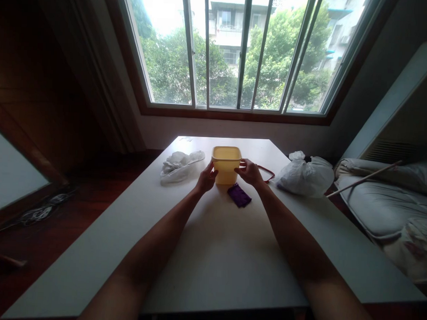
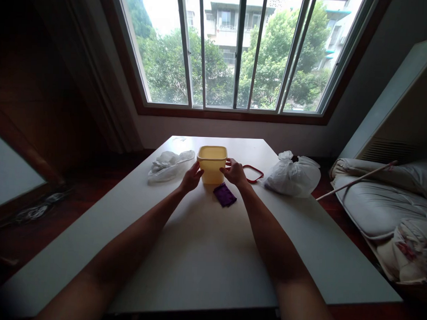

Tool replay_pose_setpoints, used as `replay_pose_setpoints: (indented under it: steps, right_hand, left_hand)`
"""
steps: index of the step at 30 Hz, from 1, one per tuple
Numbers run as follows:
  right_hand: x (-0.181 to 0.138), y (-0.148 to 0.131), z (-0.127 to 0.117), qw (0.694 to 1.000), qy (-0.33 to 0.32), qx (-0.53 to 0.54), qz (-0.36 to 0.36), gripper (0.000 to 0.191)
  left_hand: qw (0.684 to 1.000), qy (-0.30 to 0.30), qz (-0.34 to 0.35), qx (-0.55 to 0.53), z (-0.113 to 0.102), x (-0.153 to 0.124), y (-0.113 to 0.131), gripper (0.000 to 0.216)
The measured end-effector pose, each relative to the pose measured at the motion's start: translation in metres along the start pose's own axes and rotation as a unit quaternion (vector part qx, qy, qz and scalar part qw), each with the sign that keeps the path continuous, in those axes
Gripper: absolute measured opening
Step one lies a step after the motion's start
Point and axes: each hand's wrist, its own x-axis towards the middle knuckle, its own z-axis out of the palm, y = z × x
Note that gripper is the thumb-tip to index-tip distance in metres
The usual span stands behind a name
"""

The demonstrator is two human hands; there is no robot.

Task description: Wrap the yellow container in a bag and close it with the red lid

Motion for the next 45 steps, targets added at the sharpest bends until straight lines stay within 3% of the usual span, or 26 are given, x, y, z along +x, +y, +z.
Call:
replay_pose_setpoints:
  steps: [4,7,9,13,15,19,22,26,32,35,40,43,45]
  right_hand:
    - [0.002,0.001,-0.006,1.0,-0.001,-0.018,0.006,0.049]
    - [0.005,-0.001,-0.016,0.999,0.016,-0.049,0.018,0.05]
    - [0.007,-0.006,-0.024,0.996,0.066,-0.065,0.011,0.049]
    - [0.003,-0.029,-0.034,0.975,0.2,-0.077,-0.059,0.037]
    - [-0.003,-0.044,-0.035,0.969,0.211,-0.075,-0.101,0.03]
    - [-0.013,-0.066,-0.027,0.981,0.099,-0.06,-0.157,0.023]
    - [-0.016,-0.072,-0.02,0.985,0.03,-0.035,-0.165,0.021]
    - [-0.018,-0.074,-0.012,0.986,-0.01,-0.027,-0.166,0.021]
    - [-0.026,-0.074,0.008,0.98,-0.08,-0.06,-0.17,0.024]
    - [-0.03,-0.075,0.019,0.972,-0.123,-0.072,-0.187,0.026]
    - [-0.036,-0.077,0.027,0.965,-0.138,-0.073,-0.212,0.035]
    - [-0.036,-0.076,0.027,0.966,-0.141,-0.067,-0.207,0.046]
    - [-0.035,-0.075,0.026,0.97,-0.135,-0.056,-0.193,0.041]
  left_hand:
    - [0.999,-0.011,-0.018,0.041,0.001,0.003,-0.002,0.063]
    - [0.993,-0.012,-0.028,0.113,-0.013,0.009,0.002,0.061]
    - [0.981,0.001,-0.027,0.192,-0.028,0.011,0.006,0.053]
    - [0.919,0.035,-0.092,0.382,-0.057,0.007,0.008,0.044]
    - [0.879,0.034,-0.14,0.454,-0.067,0.002,0.004,0.048]
    - [0.844,0.008,-0.21,0.493,-0.081,-0.004,-0.006,0.054]
    - [0.842,-0.012,-0.241,0.482,-0.088,-0.003,-0.006,0.054]
    - [0.85,-0.029,-0.247,0.465,-0.096,0.0,0.005,0.051]
    - [0.843,-0.125,-0.263,0.453,-0.107,0.003,0.028,0.017]
    - [0.848,-0.171,-0.255,0.431,-0.112,0.005,0.048,0.014]
    - [0.869,-0.303,-0.215,0.327,-0.119,0.004,0.093,0.018]
    - [0.89,-0.304,-0.159,0.3,-0.119,0.003,0.113,0.021]
    - [0.911,-0.27,-0.105,0.293,-0.116,0.002,0.121,0.024]
